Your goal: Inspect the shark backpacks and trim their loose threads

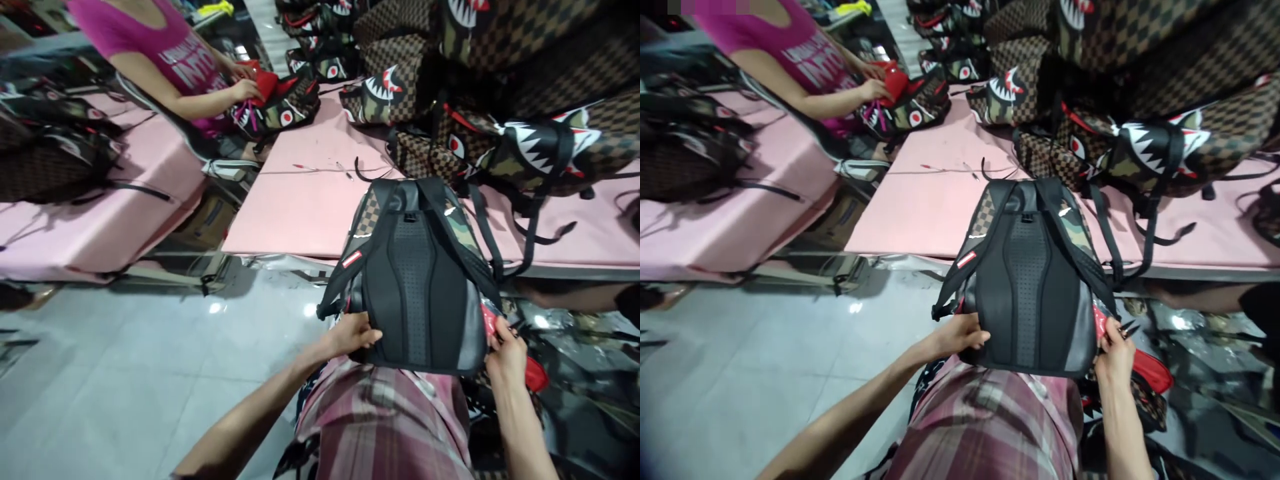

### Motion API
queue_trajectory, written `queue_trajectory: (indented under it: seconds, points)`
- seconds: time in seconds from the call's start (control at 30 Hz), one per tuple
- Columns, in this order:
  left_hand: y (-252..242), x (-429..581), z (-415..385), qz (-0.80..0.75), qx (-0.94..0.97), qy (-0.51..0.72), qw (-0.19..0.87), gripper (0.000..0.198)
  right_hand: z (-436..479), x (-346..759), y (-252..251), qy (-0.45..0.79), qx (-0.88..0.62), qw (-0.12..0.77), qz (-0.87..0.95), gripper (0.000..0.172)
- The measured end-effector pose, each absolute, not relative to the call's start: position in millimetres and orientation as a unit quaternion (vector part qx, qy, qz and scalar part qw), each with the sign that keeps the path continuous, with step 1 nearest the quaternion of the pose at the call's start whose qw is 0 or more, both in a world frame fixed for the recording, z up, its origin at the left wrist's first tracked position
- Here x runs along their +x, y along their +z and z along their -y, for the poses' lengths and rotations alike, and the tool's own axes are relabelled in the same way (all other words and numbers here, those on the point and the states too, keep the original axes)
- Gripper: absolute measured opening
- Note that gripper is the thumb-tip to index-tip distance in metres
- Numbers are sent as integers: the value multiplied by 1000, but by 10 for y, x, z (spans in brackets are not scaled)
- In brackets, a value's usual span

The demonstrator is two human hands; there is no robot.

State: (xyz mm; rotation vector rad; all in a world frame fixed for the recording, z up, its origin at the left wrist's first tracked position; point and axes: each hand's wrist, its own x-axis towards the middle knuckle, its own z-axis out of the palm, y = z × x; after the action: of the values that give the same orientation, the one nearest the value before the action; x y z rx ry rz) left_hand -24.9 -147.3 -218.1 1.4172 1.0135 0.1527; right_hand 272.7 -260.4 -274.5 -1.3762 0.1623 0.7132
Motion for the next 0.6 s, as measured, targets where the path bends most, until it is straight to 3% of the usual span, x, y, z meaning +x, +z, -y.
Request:
queue_trajectory:
  seconds: [0.07, 0.13, 0.23, 0.4, 0.53, 0.6]
  points:
    - [-2146, -404, 1371, -458, 717, 124, 511, 20, 2600, 2730, -2755, 307, -635, 706, -69, 38]
    - [-2152, -513, 1202, -479, 770, 201, 370, 27, 2603, 2736, -2764, 288, -650, 700, -66, 37]
    - [-2239, -583, 936, -483, 814, 210, 244, 39, 2613, 2753, -2771, 271, -671, 689, -37, 38]
    - [-2392, -686, 657, -480, 809, 214, 265, 54, 2624, 2769, -2746, 263, -686, 678, -31, 40]
    - [-2488, -839, 518, -533, 743, 325, 241, 27, 2622, 2725, -2688, 262, -686, 677, -40, 41]
    - [-2544, -847, 503, -545, 740, 335, 209, 28, 2625, 2702, -2668, 275, -682, 677, -26, 41]
